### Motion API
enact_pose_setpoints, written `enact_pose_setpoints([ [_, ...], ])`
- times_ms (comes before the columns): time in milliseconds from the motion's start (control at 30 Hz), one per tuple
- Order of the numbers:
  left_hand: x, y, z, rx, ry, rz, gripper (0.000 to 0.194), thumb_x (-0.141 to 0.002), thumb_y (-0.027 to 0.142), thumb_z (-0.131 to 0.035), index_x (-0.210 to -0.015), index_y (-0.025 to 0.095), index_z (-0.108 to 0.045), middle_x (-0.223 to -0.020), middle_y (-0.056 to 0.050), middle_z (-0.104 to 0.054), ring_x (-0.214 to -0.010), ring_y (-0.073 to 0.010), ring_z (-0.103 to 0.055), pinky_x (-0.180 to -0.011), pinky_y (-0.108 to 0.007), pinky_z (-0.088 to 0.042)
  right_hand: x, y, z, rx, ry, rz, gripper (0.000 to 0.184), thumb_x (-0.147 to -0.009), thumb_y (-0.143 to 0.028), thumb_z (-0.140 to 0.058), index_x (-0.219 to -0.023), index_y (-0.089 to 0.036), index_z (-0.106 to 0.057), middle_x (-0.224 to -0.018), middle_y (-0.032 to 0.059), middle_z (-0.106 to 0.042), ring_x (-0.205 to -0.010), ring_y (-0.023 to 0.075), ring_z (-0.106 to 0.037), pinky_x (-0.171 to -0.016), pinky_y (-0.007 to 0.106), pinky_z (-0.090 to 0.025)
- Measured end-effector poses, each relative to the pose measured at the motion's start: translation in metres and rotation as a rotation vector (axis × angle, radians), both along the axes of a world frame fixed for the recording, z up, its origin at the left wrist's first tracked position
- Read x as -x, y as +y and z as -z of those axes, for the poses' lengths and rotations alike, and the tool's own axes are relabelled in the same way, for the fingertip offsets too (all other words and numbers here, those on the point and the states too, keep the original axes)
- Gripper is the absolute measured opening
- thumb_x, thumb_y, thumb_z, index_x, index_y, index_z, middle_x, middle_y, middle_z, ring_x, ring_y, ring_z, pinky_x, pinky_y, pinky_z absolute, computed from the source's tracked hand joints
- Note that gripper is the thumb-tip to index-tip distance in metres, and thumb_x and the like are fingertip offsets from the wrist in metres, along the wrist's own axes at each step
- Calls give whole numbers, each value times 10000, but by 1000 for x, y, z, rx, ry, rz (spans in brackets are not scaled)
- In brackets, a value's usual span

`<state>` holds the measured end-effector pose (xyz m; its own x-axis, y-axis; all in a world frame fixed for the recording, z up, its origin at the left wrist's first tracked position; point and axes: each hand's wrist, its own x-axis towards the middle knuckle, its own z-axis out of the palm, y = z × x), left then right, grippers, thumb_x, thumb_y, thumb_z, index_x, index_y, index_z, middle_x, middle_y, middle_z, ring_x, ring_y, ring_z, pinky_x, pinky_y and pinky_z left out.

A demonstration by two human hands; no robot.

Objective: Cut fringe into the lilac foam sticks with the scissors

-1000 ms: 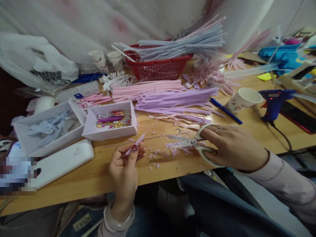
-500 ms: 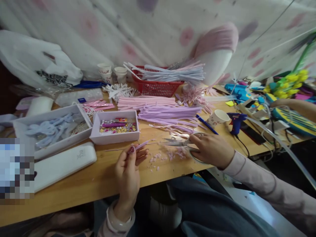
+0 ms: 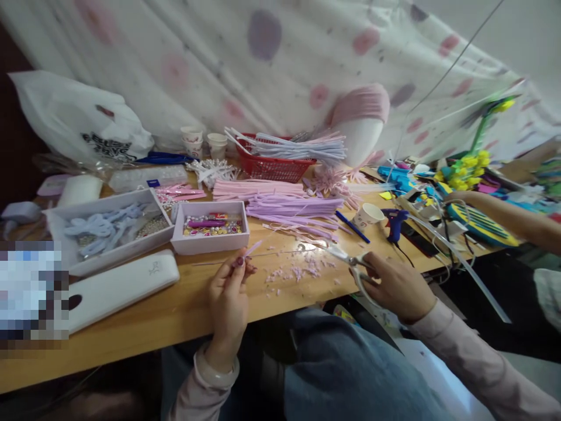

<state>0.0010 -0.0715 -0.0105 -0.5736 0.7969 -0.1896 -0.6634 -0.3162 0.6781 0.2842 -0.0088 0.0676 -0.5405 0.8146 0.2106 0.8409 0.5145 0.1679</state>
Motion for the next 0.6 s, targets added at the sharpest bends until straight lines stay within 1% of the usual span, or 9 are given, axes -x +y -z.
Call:
enact_pose_setpoints([
  [67,1,0,0,-2,13,27,244,-616,229,-826,-848,171,-782,-749,-21,-727,-634,-83,-635,-672,-203,-546,-8,-6,6,68,-75,21,172,-810,-343,-529,-693,-218,-518,-562,20,-574,-503,180,-540,-506,285,-303],
  [100,1,0,0,-3,24,39,245,-616,226,-823,-850,170,-781,-758,-24,-730,-634,-83,-635,-672,-204,-547,-12,-8,7,78,-96,42,174,-802,-346,-533,-681,-222,-515,-554,19,-570,-502,187,-542,-500,286,-293],
  [167,1,-1,0,-2,40,57,252,-619,231,-819,-860,169,-781,-767,-27,-733,-633,-81,-634,-672,-203,-546,-17,-12,9,23,-58,92,209,-824,-382,-522,-687,-225,-511,-566,25,-573,-515,196,-547,-496,285,-292],
  [233,1,-1,0,1,43,68,267,-616,234,-821,-871,168,-780,-777,-27,-733,-638,-77,-633,-674,-195,-542,-19,-13,10,-63,32,126,252,-871,-419,-483,-715,-222,-509,-600,37,-584,-543,196,-555,-507,281,-318],
  [300,1,0,-1,9,44,68,284,-613,235,-824,-884,164,-777,-776,-23,-728,-640,-73,-632,-672,-186,-539,-20,-12,10,-83,74,124,263,-885,-413,-457,-707,-224,-501,-587,37,-572,-525,188,-537,-499,279,-321],
  [433,2,0,-2,18,63,65,273,-600,225,-827,-856,154,-764,-738,-16,-719,-618,-69,-630,-646,-174,-538,-22,-8,2,3,31,86,276,-849,-372,-495,-609,-245,-444,-503,14,-522,-443,177,-469,-455,285,-264],
  [500,2,-1,-2,13,81,80,258,-596,217,-825,-834,150,-751,-728,-14,-717,-613,-69,-636,-642,-172,-538,-25,-8,-4,-47,70,101,287,-871,-377,-490,-620,-252,-430,-503,15,-516,-453,187,-474,-459,290,-269],
  [600,3,-1,-3,24,111,109,258,-606,228,-812,-835,142,-729,-734,-17,-718,-610,-76,-649,-643,-185,-545,-29,-9,-9,-169,163,89,239,-889,-396,-502,-700,-253,-467,-542,24,-530,-515,216,-526,-487,303,-316],
])
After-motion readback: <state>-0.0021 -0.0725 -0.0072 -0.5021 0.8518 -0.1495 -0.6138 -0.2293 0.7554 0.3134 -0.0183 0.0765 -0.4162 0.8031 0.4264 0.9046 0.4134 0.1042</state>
